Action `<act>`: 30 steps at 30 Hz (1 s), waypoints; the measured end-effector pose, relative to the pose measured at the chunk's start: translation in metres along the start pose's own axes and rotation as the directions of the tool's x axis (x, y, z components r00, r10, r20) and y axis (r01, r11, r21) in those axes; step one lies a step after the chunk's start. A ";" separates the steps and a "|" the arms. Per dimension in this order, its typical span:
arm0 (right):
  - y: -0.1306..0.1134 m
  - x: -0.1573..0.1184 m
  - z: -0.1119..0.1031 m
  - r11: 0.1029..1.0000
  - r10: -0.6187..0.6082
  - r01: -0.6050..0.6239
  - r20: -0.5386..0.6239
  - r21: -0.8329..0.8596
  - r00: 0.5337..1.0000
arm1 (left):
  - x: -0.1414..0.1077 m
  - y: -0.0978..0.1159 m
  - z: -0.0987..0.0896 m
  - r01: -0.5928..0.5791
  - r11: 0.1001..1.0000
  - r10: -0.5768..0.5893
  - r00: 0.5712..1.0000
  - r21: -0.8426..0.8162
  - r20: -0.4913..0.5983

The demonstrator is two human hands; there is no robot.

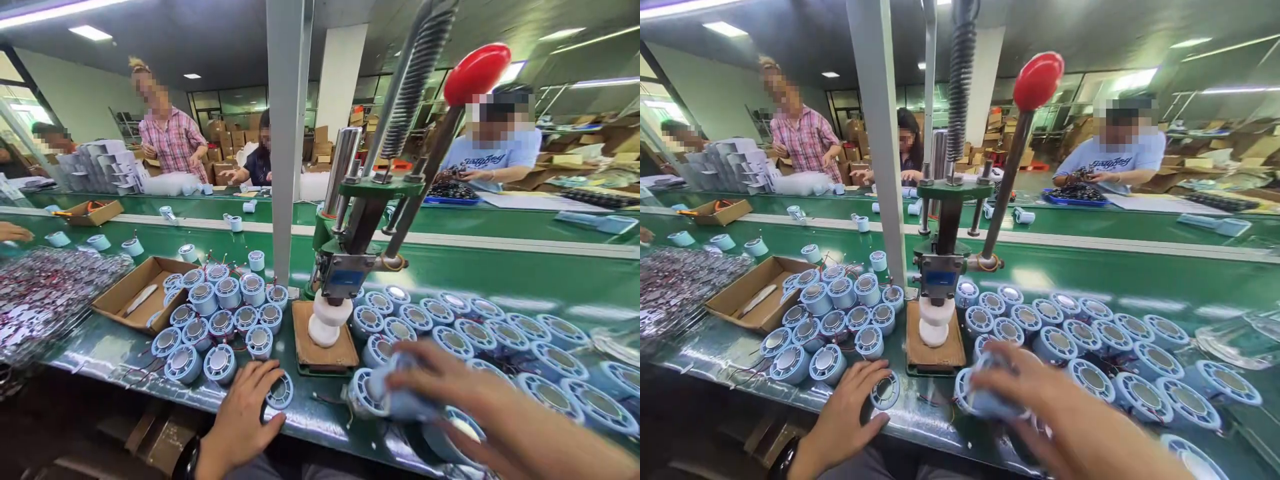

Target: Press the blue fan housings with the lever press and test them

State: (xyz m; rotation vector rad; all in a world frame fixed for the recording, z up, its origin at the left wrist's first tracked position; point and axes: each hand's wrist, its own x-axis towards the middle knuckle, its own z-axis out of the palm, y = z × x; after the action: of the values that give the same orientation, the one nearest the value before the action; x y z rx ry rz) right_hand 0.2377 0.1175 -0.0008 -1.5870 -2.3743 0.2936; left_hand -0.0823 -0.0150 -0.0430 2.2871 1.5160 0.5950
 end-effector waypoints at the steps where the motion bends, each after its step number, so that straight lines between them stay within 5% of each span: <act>1: -0.017 -0.017 0.008 0.999 -0.050 0.049 0.004 0.022 0.999 | -0.001 0.000 0.001 0.007 1.000 -0.007 1.000 0.013 -0.011; 6: -0.106 -0.079 0.029 0.953 -0.262 0.251 0.043 0.169 0.964 | -0.003 0.001 0.000 -0.061 0.998 0.061 0.998 0.027 0.002; 9: -0.133 -0.094 0.027 0.894 -0.384 0.356 0.056 0.271 0.922 | -0.004 0.001 -0.001 -0.033 0.999 0.033 0.999 0.017 0.024; 14: -0.125 -0.108 0.056 0.873 -0.298 0.343 -0.178 0.347 0.938 | -0.006 -0.004 0.001 -0.060 0.998 0.060 0.998 0.003 0.027; 20: -0.133 -0.111 0.117 0.894 0.028 0.168 -0.425 0.416 0.905 | -0.007 0.009 0.001 -0.005 0.984 -0.033 0.976 -0.178 -0.215; 24: -0.144 -0.099 0.124 0.858 0.092 0.181 -0.492 0.480 0.866 | 0.000 0.032 0.002 -0.100 0.990 0.080 0.979 -0.100 -0.188; 30: -0.135 -0.095 0.125 0.842 0.095 0.194 -0.490 0.504 0.866 | 0.011 0.049 0.006 -0.141 0.989 0.132 0.977 -0.044 -0.169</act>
State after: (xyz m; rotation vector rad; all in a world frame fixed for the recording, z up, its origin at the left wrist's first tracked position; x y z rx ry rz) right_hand 0.1128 -0.0242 -0.0868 -1.1474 -1.7214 0.4342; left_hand -0.0373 -0.0240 -0.0223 2.3631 1.4015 0.8747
